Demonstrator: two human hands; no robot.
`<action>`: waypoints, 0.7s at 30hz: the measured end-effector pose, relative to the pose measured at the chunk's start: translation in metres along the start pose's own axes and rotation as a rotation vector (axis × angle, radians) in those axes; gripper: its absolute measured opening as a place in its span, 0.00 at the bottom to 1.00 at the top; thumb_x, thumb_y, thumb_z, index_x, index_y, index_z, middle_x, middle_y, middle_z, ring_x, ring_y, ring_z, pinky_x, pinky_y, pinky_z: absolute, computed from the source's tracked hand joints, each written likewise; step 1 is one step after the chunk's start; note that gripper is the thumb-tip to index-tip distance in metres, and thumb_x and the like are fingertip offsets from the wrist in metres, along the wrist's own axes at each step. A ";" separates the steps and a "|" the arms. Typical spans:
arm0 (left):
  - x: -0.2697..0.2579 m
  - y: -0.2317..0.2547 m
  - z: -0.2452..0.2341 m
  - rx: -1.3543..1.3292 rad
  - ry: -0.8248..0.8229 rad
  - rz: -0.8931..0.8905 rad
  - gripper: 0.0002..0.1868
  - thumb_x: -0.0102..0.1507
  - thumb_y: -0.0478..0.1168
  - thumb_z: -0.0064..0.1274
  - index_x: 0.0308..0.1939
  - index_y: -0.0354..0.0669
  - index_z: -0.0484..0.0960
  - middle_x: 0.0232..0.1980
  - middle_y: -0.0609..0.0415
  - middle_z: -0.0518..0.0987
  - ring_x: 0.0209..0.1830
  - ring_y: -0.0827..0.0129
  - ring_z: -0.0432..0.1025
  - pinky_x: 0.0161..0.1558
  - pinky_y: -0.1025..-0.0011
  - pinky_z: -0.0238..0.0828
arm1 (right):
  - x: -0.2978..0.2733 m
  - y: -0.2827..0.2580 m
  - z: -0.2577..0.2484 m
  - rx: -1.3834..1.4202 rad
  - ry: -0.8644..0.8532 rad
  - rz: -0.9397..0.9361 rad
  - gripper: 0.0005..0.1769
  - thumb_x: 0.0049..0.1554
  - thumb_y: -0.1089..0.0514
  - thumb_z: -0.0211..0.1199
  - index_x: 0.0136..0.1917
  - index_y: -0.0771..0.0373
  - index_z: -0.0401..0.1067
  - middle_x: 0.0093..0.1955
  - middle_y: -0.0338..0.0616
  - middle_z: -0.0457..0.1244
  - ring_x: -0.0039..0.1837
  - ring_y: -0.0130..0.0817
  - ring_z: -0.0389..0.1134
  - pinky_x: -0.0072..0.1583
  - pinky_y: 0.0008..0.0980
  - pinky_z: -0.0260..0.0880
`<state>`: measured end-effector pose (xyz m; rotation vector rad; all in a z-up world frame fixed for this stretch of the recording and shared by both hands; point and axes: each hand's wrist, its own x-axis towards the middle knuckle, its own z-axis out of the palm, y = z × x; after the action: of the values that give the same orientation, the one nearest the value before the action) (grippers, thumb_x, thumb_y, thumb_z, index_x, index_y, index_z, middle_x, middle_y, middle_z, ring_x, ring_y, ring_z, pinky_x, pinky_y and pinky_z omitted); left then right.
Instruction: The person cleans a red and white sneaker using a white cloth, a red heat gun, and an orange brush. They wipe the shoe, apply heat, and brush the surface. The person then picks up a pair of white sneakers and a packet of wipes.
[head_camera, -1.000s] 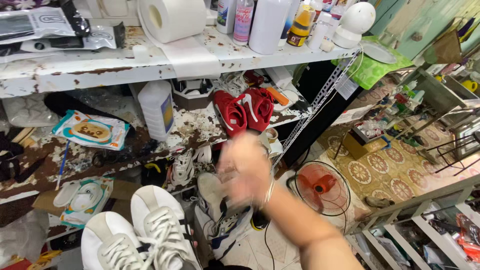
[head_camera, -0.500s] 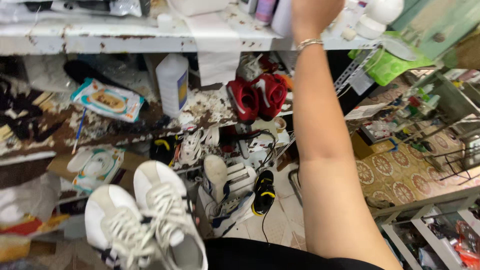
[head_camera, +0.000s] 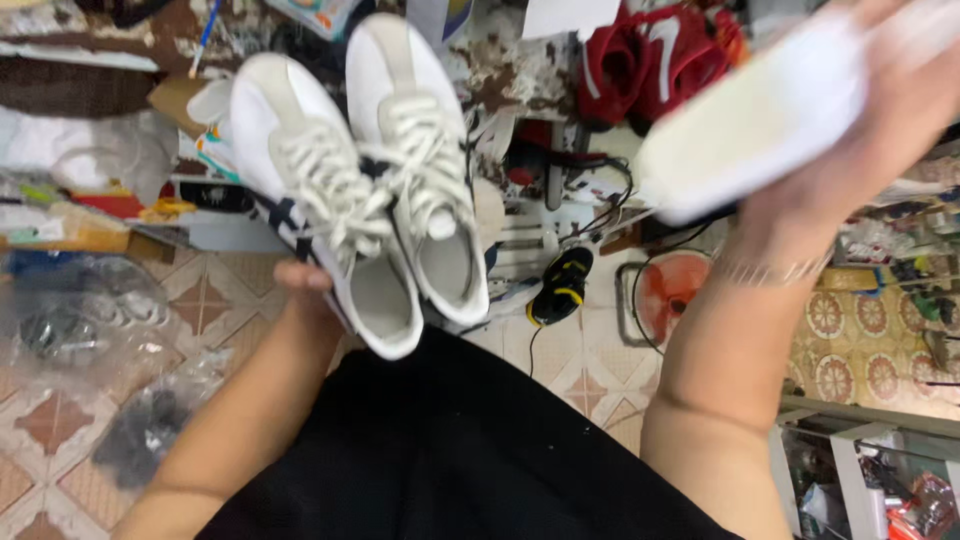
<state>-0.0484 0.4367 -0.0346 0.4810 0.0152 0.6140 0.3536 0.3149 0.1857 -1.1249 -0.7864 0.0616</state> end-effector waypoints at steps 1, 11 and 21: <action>0.006 0.000 0.001 -0.005 -0.016 -0.002 0.43 0.47 0.41 0.56 0.66 0.27 0.70 0.59 0.38 0.79 0.57 0.49 0.75 0.63 0.58 0.73 | -0.038 -0.011 0.000 0.086 -0.080 0.134 0.23 0.63 0.50 0.67 0.60 0.67 0.63 0.39 0.53 0.66 0.39 0.44 0.70 0.40 0.41 0.73; 0.034 -0.004 0.001 -0.072 -0.117 -0.068 0.38 0.47 0.34 0.55 0.64 0.25 0.74 0.57 0.36 0.81 0.54 0.48 0.78 0.61 0.59 0.76 | -0.174 -0.041 0.012 0.402 -0.752 1.048 0.31 0.49 0.58 0.67 0.63 0.70 0.65 0.53 0.54 0.66 0.52 0.40 0.70 0.54 0.37 0.74; 0.044 -0.024 -0.004 0.085 -0.132 0.003 0.44 0.45 0.32 0.59 0.68 0.27 0.72 0.62 0.40 0.80 0.62 0.53 0.75 0.69 0.64 0.70 | -0.187 -0.047 -0.001 0.184 -0.785 0.863 0.28 0.54 0.59 0.66 0.65 0.69 0.63 0.55 0.47 0.64 0.55 0.33 0.70 0.60 0.32 0.71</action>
<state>0.0005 0.4465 -0.0433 0.6030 -0.0847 0.5854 0.2008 0.2142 0.1244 -1.1911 -0.8880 1.3345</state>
